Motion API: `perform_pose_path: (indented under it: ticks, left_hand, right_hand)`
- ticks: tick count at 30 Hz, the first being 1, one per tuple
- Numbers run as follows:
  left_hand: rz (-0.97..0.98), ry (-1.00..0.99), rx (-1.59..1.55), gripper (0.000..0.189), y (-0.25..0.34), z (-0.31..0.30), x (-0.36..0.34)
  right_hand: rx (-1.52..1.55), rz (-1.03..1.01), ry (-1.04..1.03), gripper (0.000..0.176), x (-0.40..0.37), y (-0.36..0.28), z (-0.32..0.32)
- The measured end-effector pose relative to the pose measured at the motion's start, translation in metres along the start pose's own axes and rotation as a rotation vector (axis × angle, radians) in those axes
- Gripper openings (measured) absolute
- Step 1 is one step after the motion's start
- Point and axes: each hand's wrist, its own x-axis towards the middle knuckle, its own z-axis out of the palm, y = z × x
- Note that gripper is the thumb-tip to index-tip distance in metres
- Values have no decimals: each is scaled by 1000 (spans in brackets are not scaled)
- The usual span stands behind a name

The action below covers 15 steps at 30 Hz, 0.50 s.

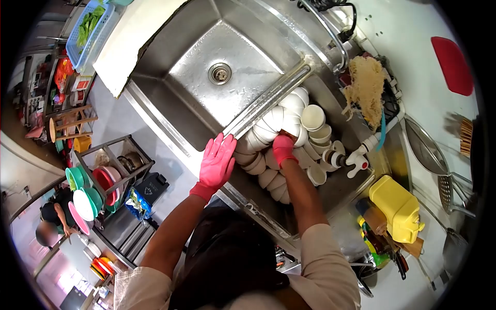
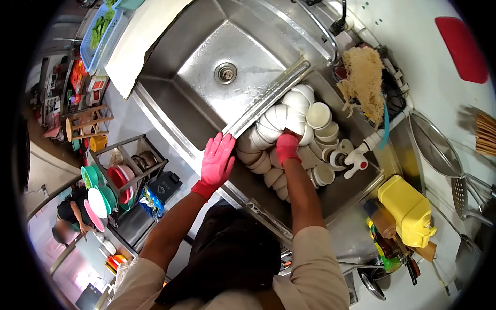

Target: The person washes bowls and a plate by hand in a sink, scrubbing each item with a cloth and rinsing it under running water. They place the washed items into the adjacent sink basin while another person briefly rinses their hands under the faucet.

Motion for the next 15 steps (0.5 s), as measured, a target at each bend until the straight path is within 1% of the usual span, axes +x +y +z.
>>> perform_pose_path:
  ticks: [1, 3, 4, 5, 6, 7, 8, 9, 10, 11, 13, 14, 15]
  left_hand:
    - [-10, -9, 0, 50, -1, 0, -2]
    - [12, 26, 0, 50, 0, 1, -1]
    - [6, 25, 1, 49, 1, 0, 0]
    - [3, 39, 6, 49, 0, -1, 2]
    - [0, 26, 4, 49, 0, -1, -1]
    - [1, 15, 1, 49, 0, -1, -2]
    - [-6, 14, 0, 49, -1, 0, -2]
    - [-5, 14, -2, 49, -1, -1, -5]
    - [-6, 6, -4, 49, 0, -1, -5]
    - [-12, 6, -3, 49, -2, -1, -2]
    - [11, 28, 1, 49, -3, -2, -5]
    - [19, 33, 2, 48, -2, -4, -4]
    - [21, 45, 7, 48, -2, -4, -3]
  right_hand:
    - [2, 4, -13, 32, 3, 4, 0]
    - [143, 105, -420, 39, 17, 8, -19]
    - [-63, 179, -447, 42, 19, 5, -28]
    - [-285, 12, -479, 33, 27, -1, -31]
    - [-118, 91, -331, 34, 25, -8, -32]
    - [47, 170, -178, 35, 26, -40, -50]
    - [49, 166, -173, 35, 27, -46, -56]
    - [-154, 170, -376, 25, 23, -45, -64]
    - [-361, 167, -577, 22, 24, -43, -68]
    - [-366, 155, -573, 22, 30, -44, -66]
    - [-583, 90, -555, 22, 14, -38, -69]
    - [-585, 82, -546, 22, 17, -27, -63]
    - [-525, -6, -560, 22, 21, -17, -58]
